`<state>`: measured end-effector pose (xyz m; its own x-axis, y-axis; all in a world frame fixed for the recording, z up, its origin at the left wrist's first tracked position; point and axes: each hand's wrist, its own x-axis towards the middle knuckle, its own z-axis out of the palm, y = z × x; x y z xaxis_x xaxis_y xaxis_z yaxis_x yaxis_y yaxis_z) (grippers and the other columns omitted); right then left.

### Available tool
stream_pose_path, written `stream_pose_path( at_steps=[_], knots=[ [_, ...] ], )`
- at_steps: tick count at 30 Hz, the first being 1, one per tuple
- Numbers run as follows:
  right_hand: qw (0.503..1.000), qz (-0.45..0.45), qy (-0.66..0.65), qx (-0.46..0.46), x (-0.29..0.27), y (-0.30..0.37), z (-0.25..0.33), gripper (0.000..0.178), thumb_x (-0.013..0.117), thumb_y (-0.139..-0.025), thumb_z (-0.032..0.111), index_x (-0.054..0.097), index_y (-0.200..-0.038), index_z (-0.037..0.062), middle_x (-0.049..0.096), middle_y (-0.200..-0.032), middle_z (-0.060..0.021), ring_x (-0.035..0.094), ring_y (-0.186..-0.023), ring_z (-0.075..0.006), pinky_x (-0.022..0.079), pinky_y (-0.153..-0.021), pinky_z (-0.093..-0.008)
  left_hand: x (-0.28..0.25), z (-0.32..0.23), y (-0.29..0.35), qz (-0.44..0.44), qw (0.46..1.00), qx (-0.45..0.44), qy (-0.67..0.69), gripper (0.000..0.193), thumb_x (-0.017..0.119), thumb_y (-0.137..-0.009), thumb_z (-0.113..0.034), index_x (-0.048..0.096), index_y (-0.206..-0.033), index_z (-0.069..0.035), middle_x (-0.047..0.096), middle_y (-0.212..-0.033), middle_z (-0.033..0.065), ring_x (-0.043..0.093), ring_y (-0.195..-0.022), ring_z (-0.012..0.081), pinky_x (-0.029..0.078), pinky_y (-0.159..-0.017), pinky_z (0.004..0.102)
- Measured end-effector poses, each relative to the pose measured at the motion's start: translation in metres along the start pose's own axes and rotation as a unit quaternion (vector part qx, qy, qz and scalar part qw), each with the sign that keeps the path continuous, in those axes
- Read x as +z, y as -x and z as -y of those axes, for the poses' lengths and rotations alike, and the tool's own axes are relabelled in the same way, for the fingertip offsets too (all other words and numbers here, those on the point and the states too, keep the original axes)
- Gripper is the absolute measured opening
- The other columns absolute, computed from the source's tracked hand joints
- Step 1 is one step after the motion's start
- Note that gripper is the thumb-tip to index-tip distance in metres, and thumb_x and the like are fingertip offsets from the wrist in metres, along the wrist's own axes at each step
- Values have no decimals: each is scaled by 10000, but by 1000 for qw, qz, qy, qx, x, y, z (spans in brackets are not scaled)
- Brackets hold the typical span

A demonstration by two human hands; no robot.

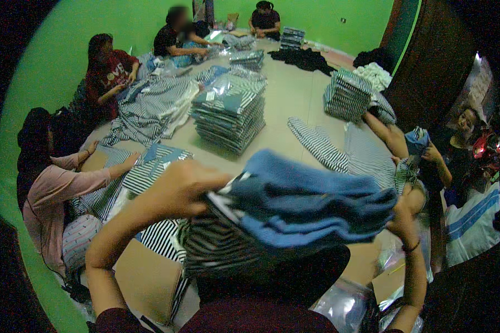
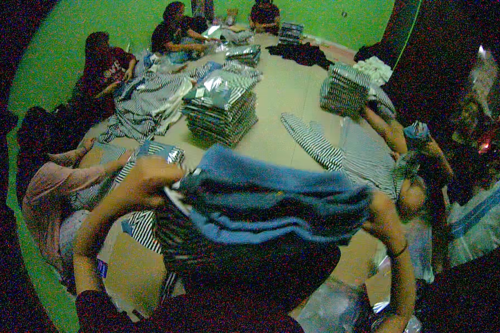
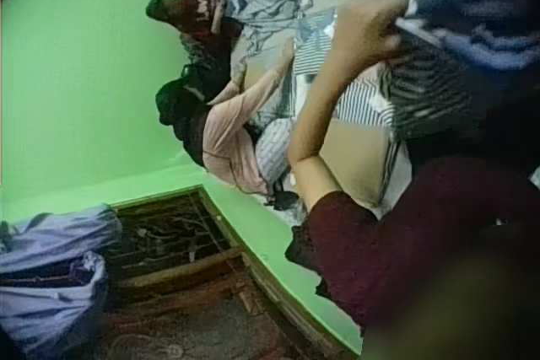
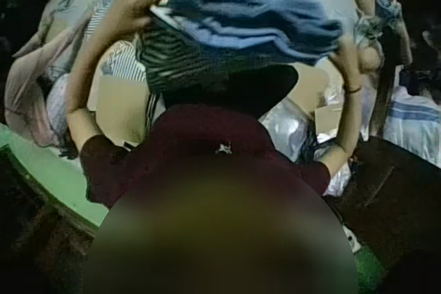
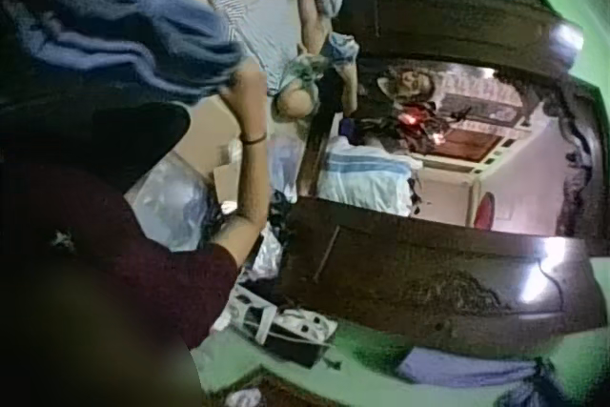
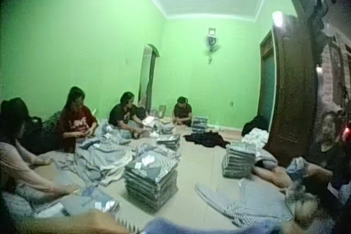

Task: The person folds striped shirts and blue undershirts on the floor, then places them into clear plastic bags. The person smooths the fabric, folds the sleeves and body, and stacks the finished packages.

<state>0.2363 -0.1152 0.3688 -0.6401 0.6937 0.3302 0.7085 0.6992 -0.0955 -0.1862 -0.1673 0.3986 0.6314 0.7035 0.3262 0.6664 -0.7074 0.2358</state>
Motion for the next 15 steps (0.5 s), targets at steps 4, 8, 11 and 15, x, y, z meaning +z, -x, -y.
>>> stream_pose_path(
  at_steps=[4, 8, 11, 15],
  knots=[
    [986, -117, 110, -37, -69, 2, 0, 284, 616, -545, 173, 520, -768, 24, 527, -757, -156, 503, -735, -329, 406, -648, -374, -48, -40, -49, -152, 967, 76, -190, 331, 571, -537, -123, 505, -861, -120, 509, -602, 61, 534, -578, 252, 407, -513, 347],
    [959, -174, 219, -33, -123, 7, 5, 270, 601, -565, 160, 531, -789, 27, 537, -771, -149, 512, -741, -311, 412, -651, -361, -57, -76, -75, -253, 928, 128, -240, 196, 533, -572, -138, 490, -758, -92, 518, -567, 62, 542, -509, 247, 407, -492, 361],
    [936, -192, 292, -33, -157, -2, -1, 261, 589, -579, 151, 540, -805, 29, 544, -782, -144, 519, -746, -297, 417, -654, -350, -43, -93, -88, -269, 927, 140, -219, 128, 499, -605, -125, 477, -709, -55, 525, -547, 77, 548, -484, 234, 413, -458, 350],
    [906, -211, 364, -48, -188, -32, -14, 252, 573, -599, 139, 551, -826, 32, 554, -796, -138, 528, -752, -279, 423, -657, -337, -12, -112, -111, -274, 951, 142, -31, 196, 529, -617, -114, 439, -726, 22, 531, -608, 144, 547, -491, 257, 438, -417, 327]
  ],
)
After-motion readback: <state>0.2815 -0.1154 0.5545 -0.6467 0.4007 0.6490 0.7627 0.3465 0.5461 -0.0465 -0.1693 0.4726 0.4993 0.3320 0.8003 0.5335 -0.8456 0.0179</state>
